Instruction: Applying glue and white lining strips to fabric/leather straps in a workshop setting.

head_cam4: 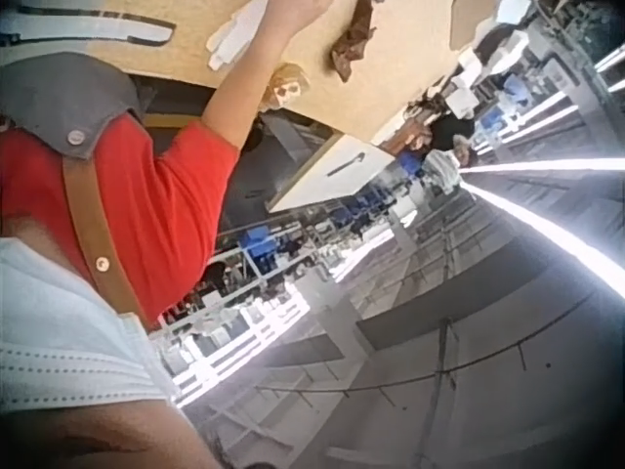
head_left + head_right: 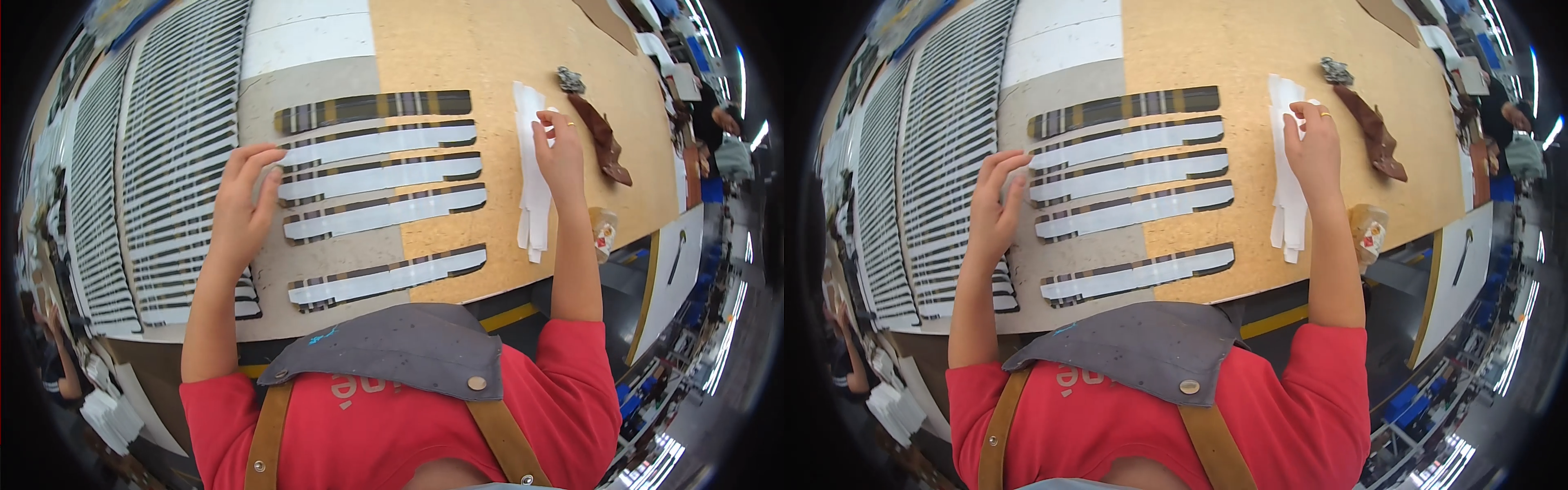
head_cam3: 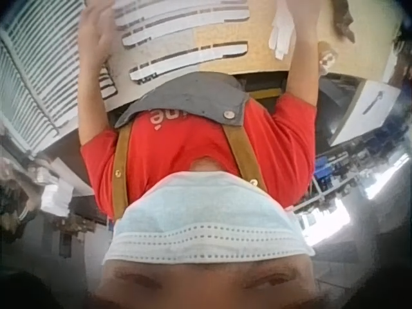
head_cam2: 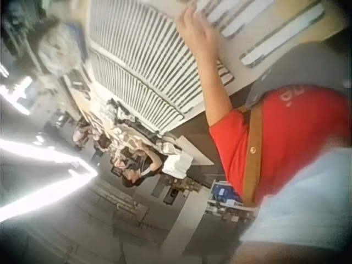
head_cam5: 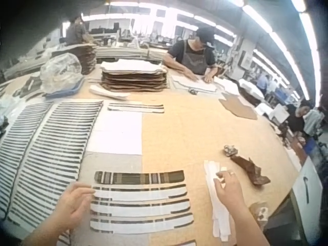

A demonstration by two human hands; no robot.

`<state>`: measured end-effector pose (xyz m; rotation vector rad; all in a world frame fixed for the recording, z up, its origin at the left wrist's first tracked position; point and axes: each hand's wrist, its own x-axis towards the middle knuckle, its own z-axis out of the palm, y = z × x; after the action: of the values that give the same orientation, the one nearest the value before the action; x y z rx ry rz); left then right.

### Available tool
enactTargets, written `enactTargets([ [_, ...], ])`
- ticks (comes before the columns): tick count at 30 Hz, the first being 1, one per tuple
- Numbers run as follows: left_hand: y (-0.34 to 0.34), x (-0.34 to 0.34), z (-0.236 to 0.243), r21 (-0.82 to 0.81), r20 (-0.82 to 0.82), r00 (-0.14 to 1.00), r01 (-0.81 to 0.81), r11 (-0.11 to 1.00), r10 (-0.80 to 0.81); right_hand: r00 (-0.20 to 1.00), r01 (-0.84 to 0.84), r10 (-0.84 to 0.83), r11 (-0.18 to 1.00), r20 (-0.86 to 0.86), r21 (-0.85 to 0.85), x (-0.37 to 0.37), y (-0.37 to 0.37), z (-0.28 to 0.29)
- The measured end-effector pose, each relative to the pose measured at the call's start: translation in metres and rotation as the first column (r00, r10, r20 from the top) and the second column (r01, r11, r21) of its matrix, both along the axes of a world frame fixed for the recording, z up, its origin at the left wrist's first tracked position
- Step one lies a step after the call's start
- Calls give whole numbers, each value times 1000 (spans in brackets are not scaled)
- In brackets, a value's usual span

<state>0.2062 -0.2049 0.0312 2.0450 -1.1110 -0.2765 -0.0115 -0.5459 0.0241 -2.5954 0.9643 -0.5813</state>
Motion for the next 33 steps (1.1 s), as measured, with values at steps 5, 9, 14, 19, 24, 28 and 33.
enactTargets([
  [5,-13,-2,7,-48,86,996,-1,999,5,986,43,-56,996,-158,-81,-10,-2,-20],
  [9,-20,-11,7,-26,69,996,66,998,-64,978,177,-145,956,-147,234,-2,-2,-16],
  [14,-32,-17,4,-62,36,989,143,988,-141,997,-30,40,985,-61,169,-1,7,-9],
  [19,-58,-34,16,-114,-588,792,120,986,-164,921,-378,378,810,93,449,41,88,56],
  [24,-73,-16,8,-296,-802,571,-128,946,-174,804,-577,576,696,147,428,74,100,50],
  [28,-65,17,1,-290,-700,713,-250,924,-26,848,-491,517,689,113,533,103,69,34],
  [33,-61,37,-8,2,-398,890,-240,971,221,868,-411,495,683,31,604,126,56,3],
])
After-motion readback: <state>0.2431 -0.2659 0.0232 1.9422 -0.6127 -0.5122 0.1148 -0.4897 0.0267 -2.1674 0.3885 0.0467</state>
